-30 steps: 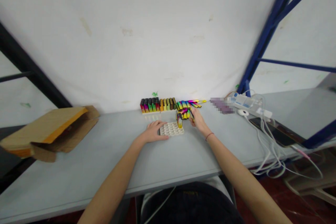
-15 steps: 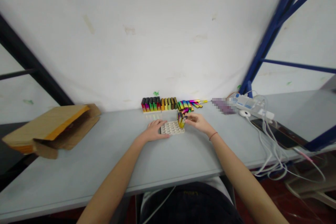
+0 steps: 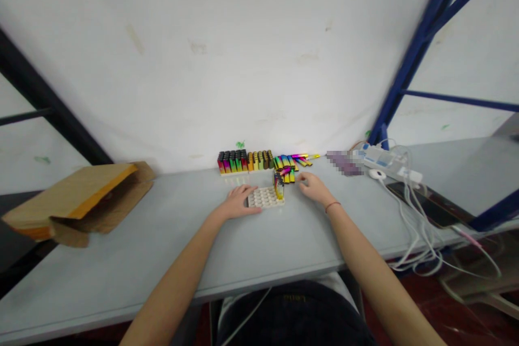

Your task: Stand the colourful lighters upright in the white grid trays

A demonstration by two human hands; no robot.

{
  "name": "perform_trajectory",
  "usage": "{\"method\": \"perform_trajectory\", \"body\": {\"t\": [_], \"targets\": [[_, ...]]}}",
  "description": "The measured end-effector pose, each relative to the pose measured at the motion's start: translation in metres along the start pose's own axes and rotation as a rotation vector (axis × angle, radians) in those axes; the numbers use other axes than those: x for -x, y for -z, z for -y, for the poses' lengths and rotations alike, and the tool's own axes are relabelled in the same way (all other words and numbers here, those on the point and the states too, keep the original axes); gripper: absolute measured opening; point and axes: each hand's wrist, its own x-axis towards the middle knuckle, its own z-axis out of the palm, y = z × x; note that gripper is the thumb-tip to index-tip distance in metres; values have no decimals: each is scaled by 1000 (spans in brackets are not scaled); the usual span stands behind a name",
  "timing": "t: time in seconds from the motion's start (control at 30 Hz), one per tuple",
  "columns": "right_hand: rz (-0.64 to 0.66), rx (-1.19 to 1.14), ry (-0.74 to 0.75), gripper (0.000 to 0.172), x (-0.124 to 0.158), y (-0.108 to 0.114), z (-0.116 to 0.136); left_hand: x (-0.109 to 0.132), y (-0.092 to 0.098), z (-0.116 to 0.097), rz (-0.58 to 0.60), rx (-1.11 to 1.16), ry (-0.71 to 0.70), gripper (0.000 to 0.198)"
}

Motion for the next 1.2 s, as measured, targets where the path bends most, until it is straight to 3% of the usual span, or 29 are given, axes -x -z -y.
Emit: {"method": "perform_trajectory", "body": {"t": [0.1,0.2,0.47,0.8,0.93,1.0,1.2], "targets": [[-104,255,-197,34,-11,3,-21,0,1,0,0,9,3,78],[-130,385,-247,40,-29,6,-37,0,0,0,-2,12,6,79],[53,428,-247,64,-68,8,-70,1,0,-1,11,-4,9,79],[70,573,-147,41,-47,25,-84,0,-1,0,9,9,9,80],[100,623,-160,61,-63,25,-93,1,-3,2,-1,6,4,81],[144,621,-175,63,-71,23,-92,2,-2,2,-1,10,0,82],[173,730,-135,42,-71,29,-78,2,0,-1,8,-2,12,80]]}}
